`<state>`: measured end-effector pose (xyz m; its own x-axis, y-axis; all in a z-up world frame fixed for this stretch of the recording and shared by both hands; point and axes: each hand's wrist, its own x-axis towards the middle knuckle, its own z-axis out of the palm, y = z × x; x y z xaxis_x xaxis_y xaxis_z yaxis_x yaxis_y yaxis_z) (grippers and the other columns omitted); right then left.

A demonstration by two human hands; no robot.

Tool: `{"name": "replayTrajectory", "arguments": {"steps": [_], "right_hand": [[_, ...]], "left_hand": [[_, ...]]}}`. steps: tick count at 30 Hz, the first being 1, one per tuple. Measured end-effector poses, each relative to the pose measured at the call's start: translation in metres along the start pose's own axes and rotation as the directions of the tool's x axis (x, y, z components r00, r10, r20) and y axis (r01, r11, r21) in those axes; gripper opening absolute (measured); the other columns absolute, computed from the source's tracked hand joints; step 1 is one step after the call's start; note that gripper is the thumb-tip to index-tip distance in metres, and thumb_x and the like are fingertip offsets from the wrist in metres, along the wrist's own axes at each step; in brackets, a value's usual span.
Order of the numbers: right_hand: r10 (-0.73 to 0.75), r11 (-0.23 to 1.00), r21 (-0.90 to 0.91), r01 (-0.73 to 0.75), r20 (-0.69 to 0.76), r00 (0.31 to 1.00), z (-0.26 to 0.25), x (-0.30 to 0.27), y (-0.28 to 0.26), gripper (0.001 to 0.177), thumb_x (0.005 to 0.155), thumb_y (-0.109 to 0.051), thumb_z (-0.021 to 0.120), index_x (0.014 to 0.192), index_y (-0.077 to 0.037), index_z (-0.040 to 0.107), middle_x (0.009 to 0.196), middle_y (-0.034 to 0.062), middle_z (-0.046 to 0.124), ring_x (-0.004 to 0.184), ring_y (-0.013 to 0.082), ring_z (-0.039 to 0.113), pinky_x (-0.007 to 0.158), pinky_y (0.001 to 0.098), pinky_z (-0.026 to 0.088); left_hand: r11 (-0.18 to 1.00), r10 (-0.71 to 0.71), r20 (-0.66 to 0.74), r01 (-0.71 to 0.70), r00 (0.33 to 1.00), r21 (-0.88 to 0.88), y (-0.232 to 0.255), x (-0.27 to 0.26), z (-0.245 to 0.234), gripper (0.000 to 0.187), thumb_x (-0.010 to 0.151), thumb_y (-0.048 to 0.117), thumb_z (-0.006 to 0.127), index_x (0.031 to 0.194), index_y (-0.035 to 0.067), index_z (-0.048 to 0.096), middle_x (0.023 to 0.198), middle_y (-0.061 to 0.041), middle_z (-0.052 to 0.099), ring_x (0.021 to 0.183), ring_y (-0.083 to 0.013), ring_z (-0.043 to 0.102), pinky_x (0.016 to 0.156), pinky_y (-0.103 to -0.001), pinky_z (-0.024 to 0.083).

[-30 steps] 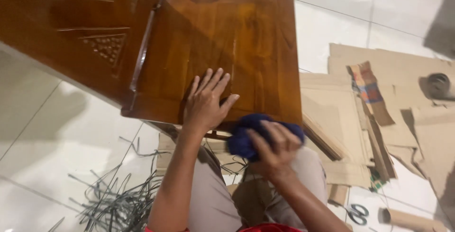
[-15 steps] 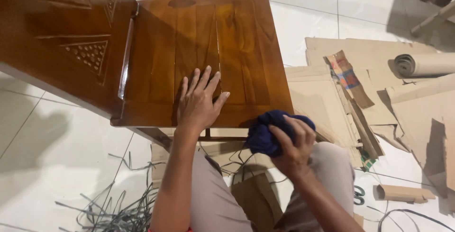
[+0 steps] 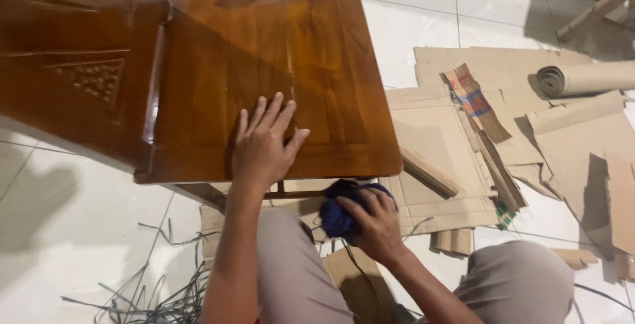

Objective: Polishing a wooden chair with a cloth to clean or finish the surface

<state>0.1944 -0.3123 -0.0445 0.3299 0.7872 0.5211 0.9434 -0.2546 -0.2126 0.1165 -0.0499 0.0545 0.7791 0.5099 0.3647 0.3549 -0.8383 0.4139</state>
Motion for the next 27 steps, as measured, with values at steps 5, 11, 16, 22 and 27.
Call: {"name": "replayTrajectory", "arguments": {"steps": [5,11,16,22,27], "right_hand": [[0.267,0.963,-0.091,-0.256,0.157,0.951,0.003,-0.063,0.06,0.071,0.058,-0.015,0.082,0.126,-0.026,0.066,0.126,0.0049,0.062,0.107,0.0324,0.058,0.091,0.0465,0.051],[0.535,0.837,-0.091,-0.539,0.338,0.774,0.014,-0.107,0.099,0.073,0.063,-0.017,0.08,0.131,-0.036,0.063,0.115,0.0104,0.065,0.103,0.0412,0.067,0.087,0.0506,0.056],[0.554,0.827,-0.157,-0.539,0.387,0.737,0.025,-0.155,0.128,0.031,0.066,-0.014,0.068,0.095,-0.01,0.077,0.09,0.0183,0.073,0.083,0.0496,0.068,0.071,0.0596,0.056],[0.665,0.743,-0.452,-0.494,0.582,0.468,-0.009,-0.167,0.184,0.059,0.071,-0.016,0.064,0.128,-0.031,0.063,0.127,0.0071,0.061,0.111,0.0355,0.065,0.09,0.0455,0.055],[0.752,0.646,-0.615,-0.452,0.613,0.241,-0.02,-0.239,0.268,0.056,0.079,-0.023,0.063,0.134,-0.035,0.062,0.129,0.007,0.063,0.119,0.0379,0.065,0.096,0.05,0.055]], "left_hand": [[0.991,0.119,-0.136,-0.11,0.984,0.07,0.01,-0.008,-0.005,0.042,0.1,0.035,0.064,0.135,0.011,0.067,0.141,-0.005,0.066,0.13,-0.0216,0.061,0.112,-0.043,0.045],[0.874,0.366,-0.404,-0.458,0.839,-0.161,0.087,-0.027,0.051,0.019,0.102,0.031,0.061,0.092,0.026,0.077,0.091,0.001,0.075,0.089,-0.0265,0.073,0.089,-0.039,0.053],[0.561,0.581,-0.331,-0.661,0.743,-0.499,0.189,-0.047,0.127,0.012,0.095,0.033,0.072,0.099,0.023,0.078,0.087,0.0,0.074,0.079,-0.0224,0.074,0.075,-0.034,0.06],[0.86,0.506,0.67,-0.263,0.544,-0.437,0.182,-0.061,0.202,0.041,0.101,0.039,0.056,0.132,0.015,0.066,0.123,-0.016,0.071,0.115,-0.0398,0.067,0.093,-0.054,0.054],[0.888,0.433,0.819,-0.334,0.377,-0.317,0.172,-0.098,0.251,0.046,0.092,0.037,0.065,0.133,0.016,0.066,0.114,-0.016,0.072,0.108,-0.0395,0.07,0.087,-0.054,0.056]]}}
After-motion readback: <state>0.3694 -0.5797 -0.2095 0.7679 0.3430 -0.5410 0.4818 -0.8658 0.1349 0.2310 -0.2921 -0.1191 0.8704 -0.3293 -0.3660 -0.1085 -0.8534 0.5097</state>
